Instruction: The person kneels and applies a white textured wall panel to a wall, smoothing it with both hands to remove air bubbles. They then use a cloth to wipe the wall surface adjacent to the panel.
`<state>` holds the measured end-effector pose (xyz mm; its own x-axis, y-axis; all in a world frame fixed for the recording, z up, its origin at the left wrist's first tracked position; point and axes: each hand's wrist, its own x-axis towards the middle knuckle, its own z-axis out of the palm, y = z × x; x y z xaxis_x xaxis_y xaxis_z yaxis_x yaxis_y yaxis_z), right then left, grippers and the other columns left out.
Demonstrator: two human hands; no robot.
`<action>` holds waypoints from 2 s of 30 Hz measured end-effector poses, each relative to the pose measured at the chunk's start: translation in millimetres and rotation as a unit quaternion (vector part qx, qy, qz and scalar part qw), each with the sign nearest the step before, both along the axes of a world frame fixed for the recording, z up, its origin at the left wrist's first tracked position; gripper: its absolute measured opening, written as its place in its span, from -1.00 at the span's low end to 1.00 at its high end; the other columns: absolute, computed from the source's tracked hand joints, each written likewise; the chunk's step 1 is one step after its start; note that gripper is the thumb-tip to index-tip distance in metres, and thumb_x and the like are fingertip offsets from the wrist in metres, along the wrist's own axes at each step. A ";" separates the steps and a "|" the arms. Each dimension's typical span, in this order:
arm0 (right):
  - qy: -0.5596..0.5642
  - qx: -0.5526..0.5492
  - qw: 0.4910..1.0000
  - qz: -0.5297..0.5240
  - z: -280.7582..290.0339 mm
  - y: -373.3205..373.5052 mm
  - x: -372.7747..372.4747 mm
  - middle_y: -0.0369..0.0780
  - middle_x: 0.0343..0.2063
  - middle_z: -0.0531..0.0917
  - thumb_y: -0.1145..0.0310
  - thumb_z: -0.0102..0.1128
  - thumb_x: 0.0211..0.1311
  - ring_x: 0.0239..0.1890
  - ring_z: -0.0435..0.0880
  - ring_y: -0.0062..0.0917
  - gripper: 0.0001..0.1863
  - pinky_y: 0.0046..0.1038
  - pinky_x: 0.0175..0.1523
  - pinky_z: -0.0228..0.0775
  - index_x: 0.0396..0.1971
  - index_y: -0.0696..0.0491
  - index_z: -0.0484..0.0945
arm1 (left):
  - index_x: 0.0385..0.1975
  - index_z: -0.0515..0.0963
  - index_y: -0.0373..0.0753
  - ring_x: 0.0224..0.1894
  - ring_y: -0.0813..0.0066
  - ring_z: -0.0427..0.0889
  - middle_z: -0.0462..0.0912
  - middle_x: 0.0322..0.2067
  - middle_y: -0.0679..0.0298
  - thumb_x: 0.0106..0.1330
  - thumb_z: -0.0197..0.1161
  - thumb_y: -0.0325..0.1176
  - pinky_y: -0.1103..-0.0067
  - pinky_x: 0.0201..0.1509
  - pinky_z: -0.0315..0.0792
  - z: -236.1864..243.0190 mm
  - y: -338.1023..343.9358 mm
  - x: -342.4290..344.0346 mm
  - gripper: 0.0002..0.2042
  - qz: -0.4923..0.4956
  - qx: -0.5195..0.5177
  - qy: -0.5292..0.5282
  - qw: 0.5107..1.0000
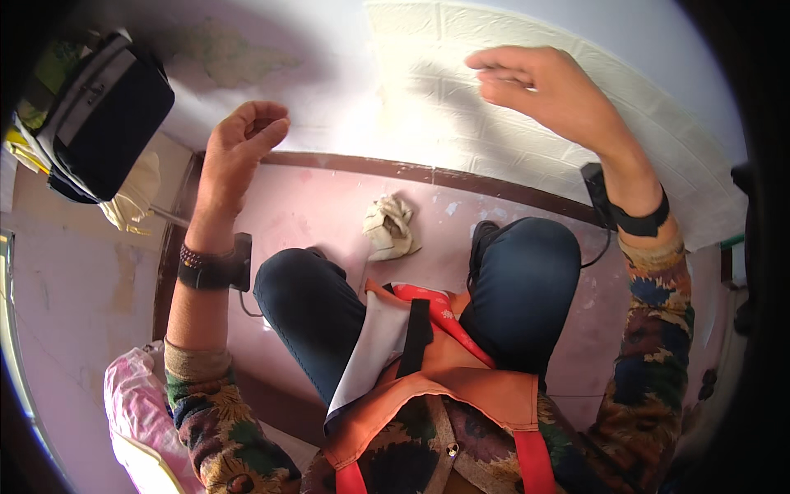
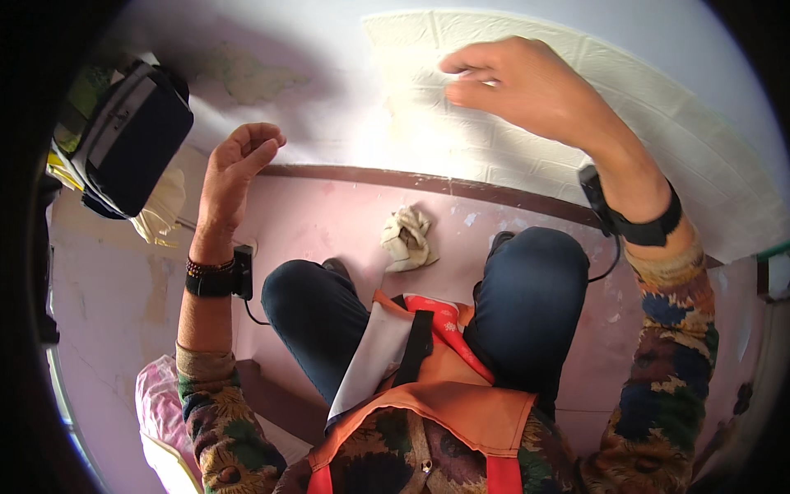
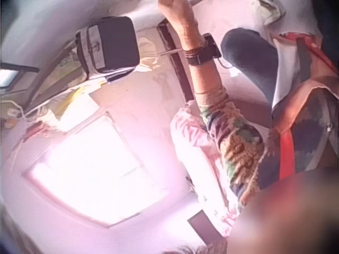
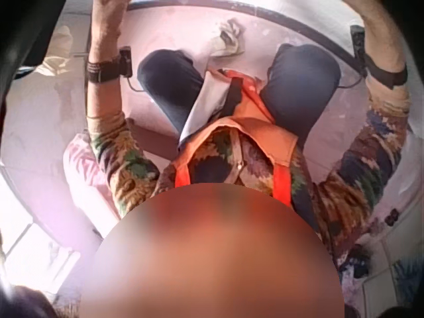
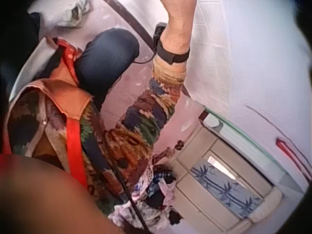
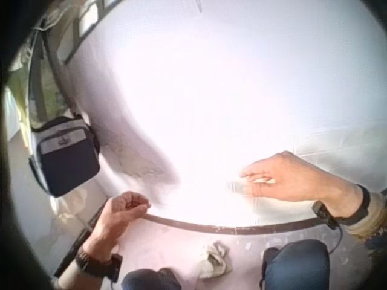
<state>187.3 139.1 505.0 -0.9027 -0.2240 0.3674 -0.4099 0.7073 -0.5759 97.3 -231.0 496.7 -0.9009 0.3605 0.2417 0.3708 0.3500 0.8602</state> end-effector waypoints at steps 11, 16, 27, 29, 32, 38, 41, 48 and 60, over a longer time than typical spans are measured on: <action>-0.143 0.020 0.985 -0.093 -17.4 -14.4 -19.1 -0.04 0.06 0.63 0.30 0.15 0.40 0.17 0.61 -0.32 -0.56 -0.39 0.26 0.41 0.16 0.25 0.50 | 0.02 0.56 -0.33 -0.02 0.58 0.58 0.70 -0.14 0.26 0.42 0.23 -0.34 0.64 0.19 0.35 -2.7 -230.6 14.2 -0.73 0.216 -0.020 0.015 0.976; -0.147 0.011 0.986 -0.080 -24.9 -2.0 -17.1 -0.02 0.09 0.61 0.23 0.17 0.40 0.22 0.57 -0.29 -0.50 -0.37 0.29 0.37 0.19 0.25 0.48 | -0.02 0.59 -0.35 -0.07 0.61 0.59 0.70 -0.18 0.30 0.39 0.27 -0.30 0.69 0.14 0.34 23.9 -287.4 68.0 -0.71 0.322 -0.003 0.080 0.943; -0.193 -0.038 0.977 -0.085 -38.8 10.5 -15.4 -0.03 0.10 0.61 0.11 0.22 0.38 0.22 0.55 -0.33 -0.43 -0.37 0.33 0.32 0.18 0.26 0.48 | 0.06 0.58 -0.13 0.20 0.44 0.55 0.71 -0.01 0.27 0.39 0.23 0.01 0.36 0.37 0.19 93.1 -349.6 80.9 -0.59 0.393 -0.161 0.206 0.882; -0.197 -0.053 0.977 -0.060 -41.9 7.6 -17.6 -0.03 0.09 0.61 0.10 0.23 0.37 0.22 0.55 -0.33 -0.42 -0.37 0.32 0.32 0.18 0.26 0.48 | 0.05 0.58 -0.16 0.15 0.50 0.57 0.72 -0.07 0.30 0.39 0.23 -0.04 0.45 0.28 0.25 61.4 -358.2 70.5 -0.61 0.369 -0.112 0.132 0.913; -0.206 -0.051 0.975 -0.068 -39.1 7.4 -18.9 -0.04 0.08 0.62 0.10 0.23 0.37 0.21 0.56 -0.34 -0.42 -0.38 0.31 0.33 0.18 0.25 0.49 | -0.05 0.61 -0.31 -0.09 0.64 0.58 0.67 -0.22 0.40 0.35 0.30 -0.22 0.67 0.07 0.36 21.5 -369.0 57.8 -0.69 0.411 -0.168 0.029 0.895; -0.188 -0.020 0.979 -0.077 -32.7 18.6 -18.2 -0.06 0.08 0.62 0.10 0.22 0.38 0.21 0.56 -0.35 -0.44 -0.38 0.32 0.33 0.18 0.24 0.49 | 0.01 0.59 -0.35 -0.04 0.59 0.59 0.68 -0.15 0.32 0.34 0.33 -0.29 0.65 0.18 0.37 40.8 -388.1 76.8 -0.67 0.376 -0.152 0.045 0.913; -0.170 -0.033 0.982 -0.081 -33.4 25.0 -16.7 -0.06 0.09 0.61 0.10 0.22 0.38 0.21 0.56 -0.35 -0.43 -0.38 0.32 0.33 0.18 0.23 0.49 | 0.06 0.59 -0.24 0.06 0.54 0.57 0.70 -0.09 0.32 0.34 0.32 -0.14 0.59 0.27 0.28 82.5 -402.7 111.2 -0.61 0.426 -0.197 0.107 0.876; -0.194 -0.060 0.978 -0.051 -36.9 20.8 -17.5 -0.06 0.10 0.61 0.10 0.23 0.38 0.21 0.56 -0.36 -0.43 -0.39 0.31 0.33 0.19 0.24 0.48 | 0.13 0.55 -0.15 0.21 0.46 0.52 0.68 0.00 0.29 0.36 0.22 -0.05 0.39 0.38 0.12 73.7 -408.8 133.9 -0.56 0.476 -0.193 0.093 0.853; -0.198 -0.002 0.977 -0.079 -16.6 13.1 -3.9 -0.06 0.11 0.60 0.15 0.19 0.41 0.21 0.55 -0.37 -0.45 -0.40 0.30 0.35 0.22 0.24 0.46 | -0.08 0.65 -0.32 -0.16 0.50 0.66 0.72 -0.27 0.24 0.26 0.34 -0.40 0.53 -0.01 0.53 -188.9 -272.2 51.2 -0.74 0.215 -0.154 -0.179 0.948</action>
